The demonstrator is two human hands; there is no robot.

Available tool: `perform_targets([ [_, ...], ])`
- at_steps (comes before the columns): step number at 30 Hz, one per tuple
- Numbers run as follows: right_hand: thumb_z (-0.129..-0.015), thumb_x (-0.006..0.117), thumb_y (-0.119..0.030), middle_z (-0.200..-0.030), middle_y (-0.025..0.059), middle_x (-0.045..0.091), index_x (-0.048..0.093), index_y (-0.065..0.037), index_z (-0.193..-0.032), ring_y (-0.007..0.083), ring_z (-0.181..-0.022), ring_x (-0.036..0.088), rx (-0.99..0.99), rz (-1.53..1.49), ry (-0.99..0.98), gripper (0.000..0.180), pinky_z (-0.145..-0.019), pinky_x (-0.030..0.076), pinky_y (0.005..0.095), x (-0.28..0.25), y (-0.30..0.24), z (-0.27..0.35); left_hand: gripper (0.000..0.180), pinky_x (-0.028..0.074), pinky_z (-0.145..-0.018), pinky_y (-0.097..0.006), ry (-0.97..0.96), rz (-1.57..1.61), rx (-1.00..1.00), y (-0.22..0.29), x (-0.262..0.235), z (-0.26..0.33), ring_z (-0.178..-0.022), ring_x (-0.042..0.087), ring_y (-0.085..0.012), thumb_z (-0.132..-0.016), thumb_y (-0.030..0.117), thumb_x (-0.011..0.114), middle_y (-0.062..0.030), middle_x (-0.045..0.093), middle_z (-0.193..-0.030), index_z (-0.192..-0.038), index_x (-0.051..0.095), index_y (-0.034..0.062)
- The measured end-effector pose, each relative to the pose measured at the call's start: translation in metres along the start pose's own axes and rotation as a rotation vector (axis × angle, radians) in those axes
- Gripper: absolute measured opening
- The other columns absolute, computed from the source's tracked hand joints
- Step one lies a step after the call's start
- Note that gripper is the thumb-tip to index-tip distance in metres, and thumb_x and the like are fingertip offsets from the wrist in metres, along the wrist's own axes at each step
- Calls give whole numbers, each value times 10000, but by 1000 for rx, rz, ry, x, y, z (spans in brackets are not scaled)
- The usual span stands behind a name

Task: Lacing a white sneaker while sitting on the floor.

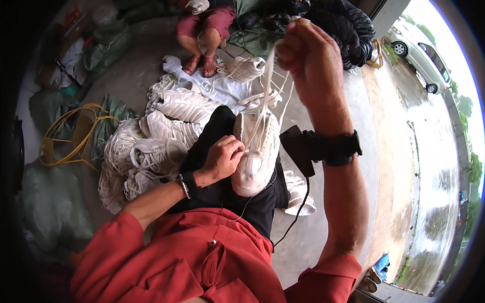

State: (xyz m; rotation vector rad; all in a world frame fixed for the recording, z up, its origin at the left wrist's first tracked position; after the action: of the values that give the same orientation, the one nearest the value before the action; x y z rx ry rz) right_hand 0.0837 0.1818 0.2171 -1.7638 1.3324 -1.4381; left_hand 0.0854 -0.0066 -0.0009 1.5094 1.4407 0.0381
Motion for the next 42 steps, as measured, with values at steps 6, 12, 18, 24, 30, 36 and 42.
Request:
perform_targets([
  [6, -915, 447, -160, -612, -11, 409, 514, -24, -836, 111, -544, 424, 62, 31, 111, 172, -491, 347, 243, 4, 14, 8, 125, 449, -611, -394, -3, -51, -44, 8, 13, -6, -725, 550, -303, -704, 19, 612, -89, 522, -747, -758, 504, 50],
  [12, -927, 449, -185, -601, -21, 377, 507, -26, -815, 106, -539, 411, 113, 71, 109, 203, -490, 342, 243, 5, 19, 10, 99, 440, -601, -408, -72, 11, -113, 2, 16, -8, -718, 545, -333, -724, -11, 552, -119, 506, -752, -760, 474, 38],
  [18, -931, 451, -194, -596, -25, 373, 502, -27, -808, 101, -534, 404, 140, 93, 148, 213, -488, 338, 247, 2, 26, 13, 95, 434, -604, -400, -82, 149, -42, -7, 8, 1, -711, 533, -334, -738, -33, 521, -135, 483, -768, -774, 454, 23],
  [24, -931, 450, -194, -587, -27, 362, 499, -29, -792, 95, -522, 389, 132, 94, 90, 222, -482, 330, 241, 9, 23, 13, 108, 446, -679, -384, 7, 127, 77, 10, 4, 9, -783, 535, -315, -738, -4, 554, -131, 515, -829, -828, 499, 16],
  [30, -944, 429, -201, -602, -52, 314, 494, -59, -820, 60, -513, 309, 101, 205, 68, 199, -468, 262, 217, 31, 28, 7, 431, 269, -1061, -424, -391, 29, 369, 22, 10, 31, -1265, 349, -340, -734, 151, 636, -171, 459, -1255, -1121, 530, -6],
  [36, -938, 438, -222, -565, -53, 332, 482, -79, -783, 53, -430, 298, -139, 124, -6, 216, -379, 240, 203, 87, -36, 13, 418, 262, -1066, -422, -421, 24, 340, 18, 9, 33, -1270, 344, -329, -727, 151, 644, -166, 463, -1256, -1105, 536, 8],
  [42, -957, 410, -225, -615, -65, 307, 499, -47, -878, 33, -497, 274, -56, 211, -53, 214, -442, 238, 186, 50, -22, 5, 420, 398, -942, -383, -145, 234, 178, 24, -3, 21, -1117, 490, -318, -741, 158, 657, -160, 530, -1135, -1111, 527, 9],
])
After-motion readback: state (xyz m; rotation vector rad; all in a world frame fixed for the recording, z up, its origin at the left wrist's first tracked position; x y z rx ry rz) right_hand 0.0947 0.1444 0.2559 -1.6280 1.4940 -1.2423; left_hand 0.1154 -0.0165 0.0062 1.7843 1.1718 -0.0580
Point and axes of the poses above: each hand's wrist, its own z-axis away from the middle knuckle, its own x-axis out of the palm, y = z × x, the point moved 1 cm from there along -z, towards the middle knuckle
